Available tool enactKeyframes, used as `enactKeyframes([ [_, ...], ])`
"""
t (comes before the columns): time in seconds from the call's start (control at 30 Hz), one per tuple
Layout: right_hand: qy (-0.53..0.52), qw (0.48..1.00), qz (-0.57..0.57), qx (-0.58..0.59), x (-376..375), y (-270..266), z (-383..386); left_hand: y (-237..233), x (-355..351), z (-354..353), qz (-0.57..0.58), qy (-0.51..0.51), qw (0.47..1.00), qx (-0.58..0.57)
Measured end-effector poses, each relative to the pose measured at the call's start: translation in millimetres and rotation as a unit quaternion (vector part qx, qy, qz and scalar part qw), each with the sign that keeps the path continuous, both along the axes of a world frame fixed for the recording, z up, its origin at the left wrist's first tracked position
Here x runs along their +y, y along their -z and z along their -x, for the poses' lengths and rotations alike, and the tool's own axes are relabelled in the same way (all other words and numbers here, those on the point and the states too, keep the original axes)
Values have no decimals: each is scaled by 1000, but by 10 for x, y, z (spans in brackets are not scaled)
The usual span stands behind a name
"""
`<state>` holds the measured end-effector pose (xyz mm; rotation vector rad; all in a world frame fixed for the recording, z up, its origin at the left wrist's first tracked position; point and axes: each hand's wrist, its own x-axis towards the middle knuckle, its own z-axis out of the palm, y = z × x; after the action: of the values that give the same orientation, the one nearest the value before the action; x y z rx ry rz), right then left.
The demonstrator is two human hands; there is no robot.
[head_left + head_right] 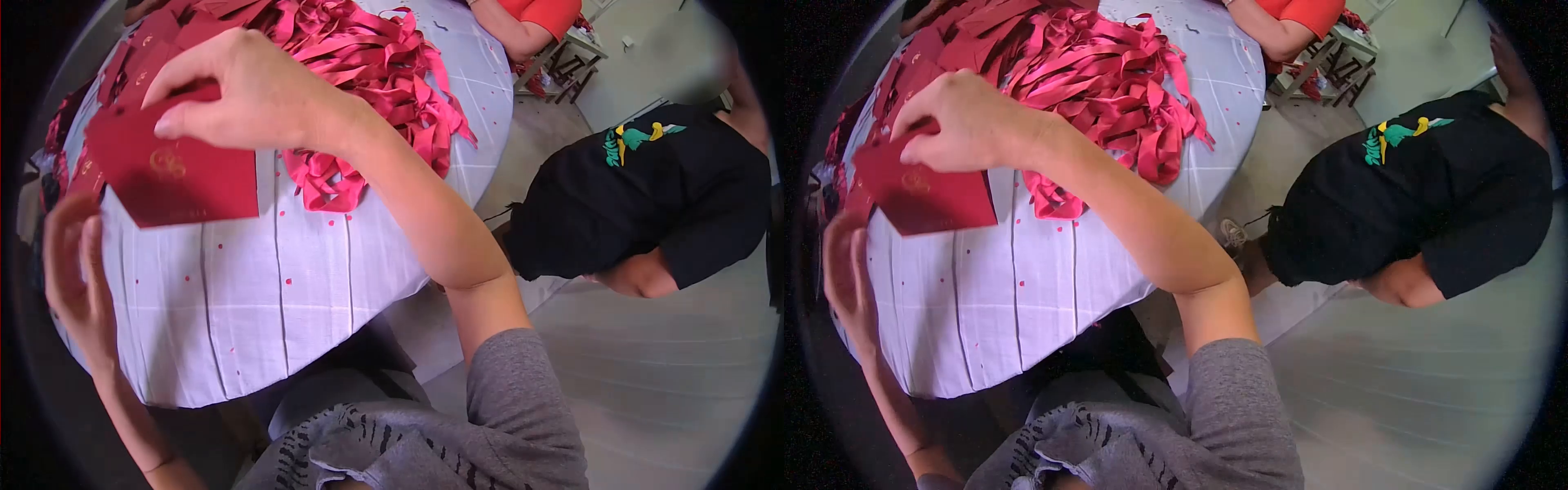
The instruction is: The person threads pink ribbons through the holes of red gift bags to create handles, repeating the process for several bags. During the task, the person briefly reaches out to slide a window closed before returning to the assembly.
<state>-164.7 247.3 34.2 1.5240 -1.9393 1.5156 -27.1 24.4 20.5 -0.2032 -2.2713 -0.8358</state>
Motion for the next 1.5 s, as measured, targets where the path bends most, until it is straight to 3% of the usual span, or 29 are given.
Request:
enactKeyframes([
  [0.07, -40, 998, -46, 5, -37, -34, -144, -225, 95, 73, 232, -36, 963, 133],
  [0.13, -45, 998, -44, 17, -119, 26, -210, -242, 70, 92, 351, 9, 930, 110],
  [0.2, -19, 995, -90, 46, -121, 25, -235, -168, 87, 105, 288, 57, 953, 71],
  [0.3, -39, 997, -56, 44, -104, 19, -226, -114, 38, 76, 350, -4, 928, 125],
  [0.43, -21, 993, -118, 2, -49, -26, -130, -299, 146, 33, 277, 72, 956, 62],
  [0.47, -31, 992, -124, -21, -28, -40, -136, -396, 133, 59, 309, 109, 943, 46],
  [0.53, -63, 986, -151, -41, -6, -78, -143, -352, 128, 51, 173, 114, 977, -43],
  [0.6, -73, 987, -139, -43, 19, -57, -136, -452, 14, 89, 239, 150, 958, -51],
  [0.7, -66, 990, -126, 17, -12, -128, -173, -489, -73, 130, 297, 113, 947, -46],
  [0.9, -76, 982, -171, -34, -55, -172, -182, -462, -273, 207, 230, 181, 955, -42],
  [0.97, -50, 982, -169, -65, -62, -120, -177, -559, -272, 207, 123, 213, 949, -195],
  [1.03, 16, 980, -179, -81, -32, -125, -183, -488, -307, 297, 105, 248, 948, -168],
  [1.1, -25, 989, -8, -146, -95, -83, -103, -431, -327, 334, 63, 211, 962, -161],
  [1.17, 27, 986, 22, -160, 20, -214, -21, -391, -410, 306, 13, 173, 972, -158],
  [1.23, 118, 981, -41, -146, 267, -217, 187, -299, -480, 310, -77, 156, 970, -171],
  [1.37, 231, 942, -214, -117, 449, -84, 370, -130, -712, 416, -61, 98, 985, -127],
  [1.43, 207, 930, -304, -5, 473, 6, 403, -137, -764, 429, -53, 61, 989, -126],
  [1.5, 190, 896, -401, 31, 419, 57, 393, -132, -781, 421, -52, 38, 990, -128],
])
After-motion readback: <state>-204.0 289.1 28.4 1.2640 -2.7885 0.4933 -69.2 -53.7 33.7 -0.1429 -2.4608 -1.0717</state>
